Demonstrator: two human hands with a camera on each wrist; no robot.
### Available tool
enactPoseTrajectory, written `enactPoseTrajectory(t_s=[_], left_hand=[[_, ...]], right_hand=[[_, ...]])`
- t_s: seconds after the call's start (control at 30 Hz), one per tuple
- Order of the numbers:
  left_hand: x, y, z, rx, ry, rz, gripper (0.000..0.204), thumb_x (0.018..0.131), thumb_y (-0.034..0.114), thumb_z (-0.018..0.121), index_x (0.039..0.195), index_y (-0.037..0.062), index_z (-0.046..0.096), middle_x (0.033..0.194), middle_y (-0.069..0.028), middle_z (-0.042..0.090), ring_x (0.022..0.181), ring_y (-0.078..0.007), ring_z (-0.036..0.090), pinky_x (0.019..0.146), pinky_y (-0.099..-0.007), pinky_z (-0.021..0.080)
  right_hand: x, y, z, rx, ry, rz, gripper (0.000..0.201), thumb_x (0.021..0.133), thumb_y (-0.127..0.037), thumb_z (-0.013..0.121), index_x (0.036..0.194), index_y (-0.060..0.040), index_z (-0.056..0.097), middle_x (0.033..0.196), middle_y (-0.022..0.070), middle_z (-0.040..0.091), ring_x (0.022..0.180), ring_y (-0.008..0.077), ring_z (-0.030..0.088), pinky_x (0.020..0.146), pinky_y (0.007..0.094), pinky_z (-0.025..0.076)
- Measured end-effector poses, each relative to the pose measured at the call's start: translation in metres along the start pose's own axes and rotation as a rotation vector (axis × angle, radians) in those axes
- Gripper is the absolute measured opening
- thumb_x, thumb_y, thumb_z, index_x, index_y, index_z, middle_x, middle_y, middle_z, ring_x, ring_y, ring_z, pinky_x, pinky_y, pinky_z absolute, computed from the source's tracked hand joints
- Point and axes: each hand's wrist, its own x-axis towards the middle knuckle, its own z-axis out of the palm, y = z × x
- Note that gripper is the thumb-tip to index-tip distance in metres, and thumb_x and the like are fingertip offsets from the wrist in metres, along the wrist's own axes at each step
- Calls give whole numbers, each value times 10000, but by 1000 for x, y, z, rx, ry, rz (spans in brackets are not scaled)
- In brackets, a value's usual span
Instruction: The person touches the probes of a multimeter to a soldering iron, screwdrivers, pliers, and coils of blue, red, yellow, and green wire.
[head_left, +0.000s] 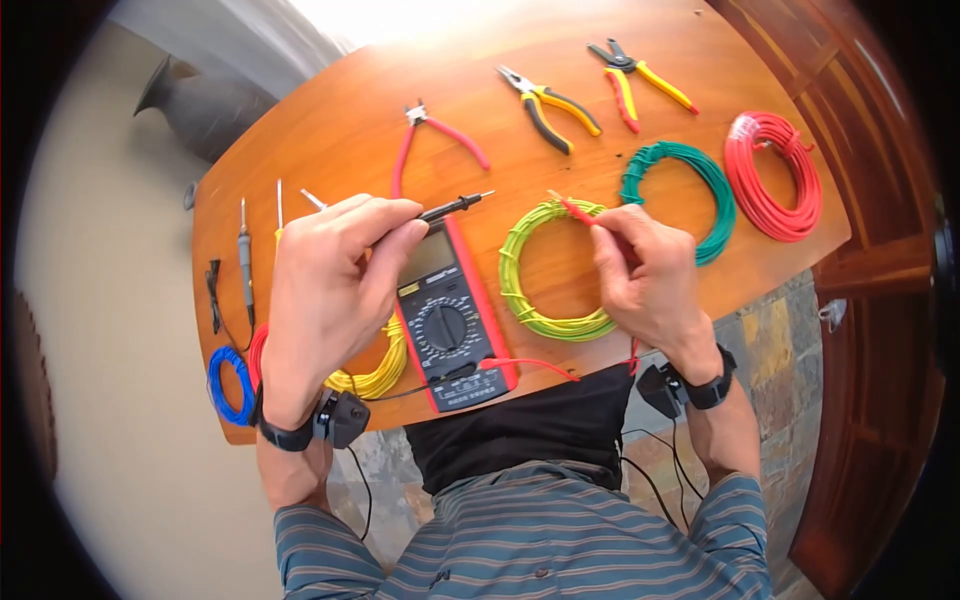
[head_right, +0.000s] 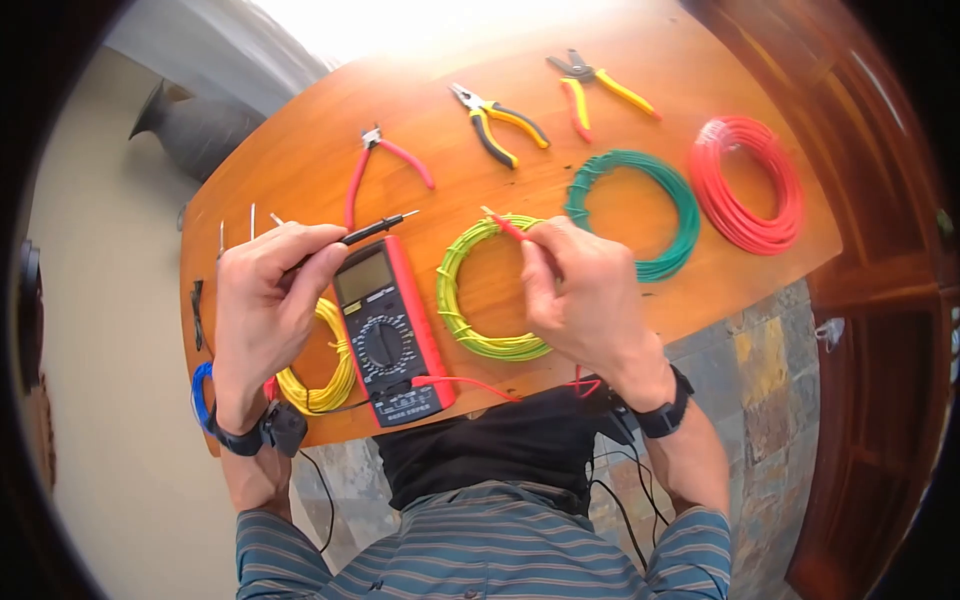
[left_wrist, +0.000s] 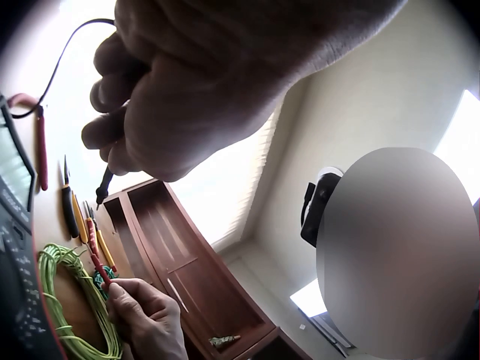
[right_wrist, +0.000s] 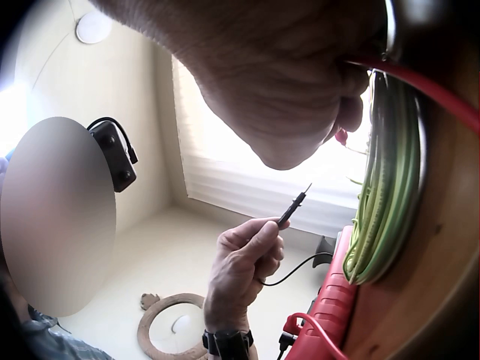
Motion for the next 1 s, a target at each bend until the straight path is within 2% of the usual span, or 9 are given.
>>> enactPoseTrajectory(t_s=[0.07, 0.2, 0.37, 0.53, 0.63, 0.7, 0.83, 0.87, 1.0], left_hand=[[-17, 9, -19, -53, 77, -101, 114, 910, 6, 757, 1017, -30, 766, 775, -141, 687, 639, -231, 629, 600, -323, 469], [-60, 16, -56, -45, 156, -260, 123, 945, -24, 746, 1065, -52, 753, 751, -59, 638, 652, -105, 581, 580, -272, 418], [-92, 13, -62, -20, 129, -327, 133, 952, -44, 739, 1084, -58, 751, 749, -49, 621, 636, -93, 527, 559, -268, 388], [-116, -8, -58, 116, 179, -317, 130, 960, -13, 749, 1086, -42, 762, 747, -79, 616, 617, -120, 530, 555, -292, 390], [-140, -24, -73, 328, 496, -423, 133, 1013, 44, 724, 1119, -18, 776, 847, -47, 714, 704, -111, 597, 633, -269, 482], [-169, -41, -96, 487, 917, -448, 170, 1042, 82, 711, 1164, -14, 781, 914, -22, 746, 739, -106, 622, 669, -266, 518], [-201, -13, -129, 773, 1557, -398, 215, 1044, 82, 705, 1204, -47, 766, 922, -50, 728, 730, -111, 598, 649, -251, 495], [-209, -9, -123, 780, 1557, -404, 215, 1044, 82, 705, 1204, -47, 766, 922, -50, 728, 730, -111, 598, 649, -251, 495], [-204, 6, -76, 415, 931, -448, 142, 994, -21, 705, 1110, -62, 774, 829, -35, 676, 665, -88, 522, 586, -249, 420]], right_hand=[[-1, -6, -3, 22, 13, 89, 28, 927, 7, 691, 951, 19, 684, 795, 161, 664, 630, 311, 660, 576, 383, 494], [-1, -27, -3, 110, -21, 69, 52, 930, 18, 693, 981, 28, 690, 786, 143, 657, 598, 232, 641, 554, 335, 471], [9, -55, 16, 174, -188, -148, 85, 867, 52, 704, 943, 28, 674, 809, 176, 687, 704, 365, 697, 610, 417, 542], [8, -75, 40, 210, -271, -196, 104, 854, 59, 707, 947, 28, 673, 806, 168, 690, 723, 364, 707, 608, 416, 547], [11, -84, 44, 200, -305, -200, 105, 853, 53, 708, 947, 26, 671, 802, 166, 687, 722, 361, 707, 604, 417, 545], [14, -89, 45, 242, -275, -242, 116, 872, 93, 731, 975, 46, 707, 750, 119, 674, 567, 203, 641, 504, 307, 455], [23, -99, 50, 244, -302, -257, 135, 863, 90, 733, 988, 42, 715, 766, 135, 686, 588, 240, 660, 520, 328, 475], [25, -101, 55, 227, -313, -295, 117, 862, 75, 733, 970, 35, 708, 755, 140, 676, 600, 270, 663, 528, 353, 484], [19, -110, 71, 25, -513, -319, 65, 868, 9, 732, 894, 12, 672, 703, 141, 629, 627, 348, 650, 548, 426, 494]])
